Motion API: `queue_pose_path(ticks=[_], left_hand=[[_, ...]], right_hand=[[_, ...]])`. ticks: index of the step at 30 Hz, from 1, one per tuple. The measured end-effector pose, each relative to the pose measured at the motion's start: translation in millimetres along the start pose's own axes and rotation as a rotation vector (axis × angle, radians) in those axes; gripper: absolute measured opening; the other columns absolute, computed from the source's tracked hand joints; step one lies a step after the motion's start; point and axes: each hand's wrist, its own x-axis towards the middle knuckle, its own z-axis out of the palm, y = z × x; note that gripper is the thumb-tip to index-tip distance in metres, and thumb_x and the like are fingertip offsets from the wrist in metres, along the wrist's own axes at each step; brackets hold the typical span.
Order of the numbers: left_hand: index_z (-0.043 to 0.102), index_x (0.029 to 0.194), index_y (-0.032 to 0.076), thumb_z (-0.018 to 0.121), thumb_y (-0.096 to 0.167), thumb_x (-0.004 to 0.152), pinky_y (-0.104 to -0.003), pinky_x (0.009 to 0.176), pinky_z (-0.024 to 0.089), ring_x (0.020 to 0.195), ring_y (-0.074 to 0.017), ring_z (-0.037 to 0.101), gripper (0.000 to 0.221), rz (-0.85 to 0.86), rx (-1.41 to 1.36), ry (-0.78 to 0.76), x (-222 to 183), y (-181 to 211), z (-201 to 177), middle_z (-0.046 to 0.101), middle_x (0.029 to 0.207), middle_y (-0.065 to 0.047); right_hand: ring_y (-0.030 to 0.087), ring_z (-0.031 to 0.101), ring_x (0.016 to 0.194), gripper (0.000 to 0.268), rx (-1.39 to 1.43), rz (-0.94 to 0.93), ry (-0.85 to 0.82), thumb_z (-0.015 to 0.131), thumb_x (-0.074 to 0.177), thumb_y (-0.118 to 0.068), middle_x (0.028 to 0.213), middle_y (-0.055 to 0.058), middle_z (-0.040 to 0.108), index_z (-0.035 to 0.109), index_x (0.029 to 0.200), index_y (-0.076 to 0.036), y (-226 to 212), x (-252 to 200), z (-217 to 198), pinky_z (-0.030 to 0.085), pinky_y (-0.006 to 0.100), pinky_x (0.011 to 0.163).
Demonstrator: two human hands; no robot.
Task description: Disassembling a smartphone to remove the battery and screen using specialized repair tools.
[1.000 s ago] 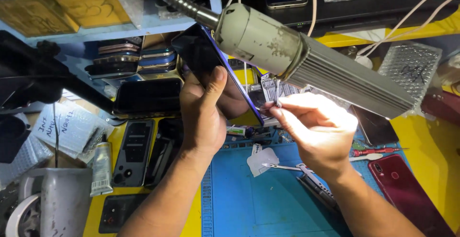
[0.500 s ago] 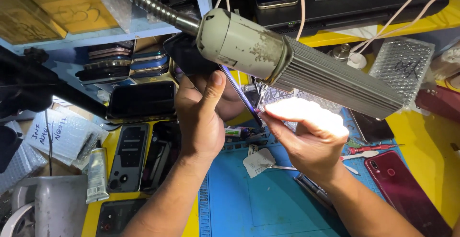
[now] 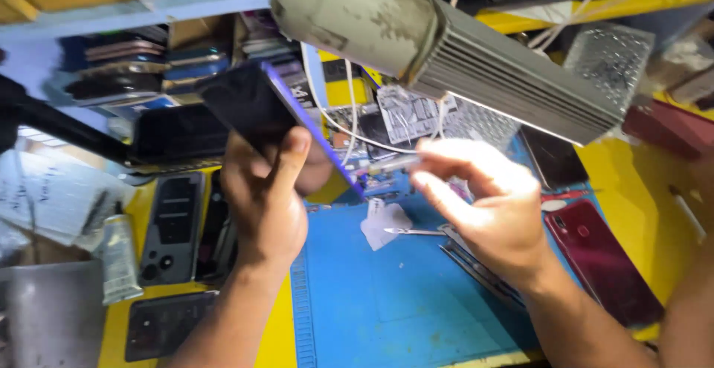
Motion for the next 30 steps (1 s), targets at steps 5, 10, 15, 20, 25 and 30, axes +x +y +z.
queue_pose_path(ticks=[5,10,15,20,25,30], left_hand=[[0.061,0.093,0.000,0.077,0.024,0.088,-0.032,0.055,0.058,0.070,-0.0172,0.067,0.029,-0.359,-0.276,-0.024,-51,-36,-22,0.067,0.076,-0.012],[0.061,0.091,-0.001,0.078,0.021,0.084,-0.042,0.057,0.065,0.068,-0.0229,0.070,0.028,-0.638,-0.292,0.015,-80,-44,-29,0.068,0.076,-0.014],[0.060,0.089,0.004,0.080,0.022,0.083,-0.037,0.055,0.062,0.069,-0.0213,0.072,0.027,-0.658,-0.309,-0.008,-89,-48,-27,0.072,0.076,-0.015],[0.063,0.087,0.003,0.085,0.020,0.087,-0.033,0.056,0.065,0.065,-0.0106,0.064,0.028,-0.482,-0.244,0.043,-82,-49,-33,0.063,0.069,-0.007],[0.064,0.087,0.002,0.086,0.021,0.087,-0.033,0.054,0.064,0.064,-0.0117,0.066,0.029,-0.461,-0.247,0.080,-74,-47,-38,0.063,0.068,-0.007],[0.065,0.086,0.003,0.087,0.023,0.084,-0.032,0.053,0.064,0.062,-0.0108,0.067,0.030,-0.487,-0.267,0.094,-74,-43,-37,0.064,0.068,-0.006]], right_hand=[[0.014,0.074,0.076,0.013,-0.352,0.206,-0.708,0.069,0.094,-0.022,0.087,-0.004,0.079,0.078,0.098,-0.015,14,-72,-42,0.054,0.030,0.074],[0.025,0.070,0.099,0.019,-0.549,0.141,-0.567,0.068,0.092,-0.012,0.106,0.008,0.077,0.074,0.109,-0.007,46,-132,-51,0.053,0.039,0.094],[0.031,0.069,0.107,0.028,-0.695,-0.038,-0.448,0.065,0.091,0.003,0.118,0.014,0.073,0.070,0.119,-0.001,71,-132,-52,0.052,0.042,0.102],[0.028,0.071,0.095,0.019,-0.854,-0.238,-0.329,0.077,0.088,-0.002,0.101,0.008,0.074,0.078,0.106,-0.008,85,-114,-42,0.056,0.039,0.086],[0.031,0.067,0.086,0.016,-0.641,-0.239,-0.461,0.075,0.087,-0.006,0.091,0.008,0.070,0.076,0.102,-0.010,70,-107,-5,0.054,0.042,0.079],[0.029,0.065,0.085,0.010,-0.669,-0.342,-0.481,0.071,0.092,-0.007,0.090,0.006,0.067,0.074,0.101,-0.010,87,-93,16,0.051,0.040,0.078]])
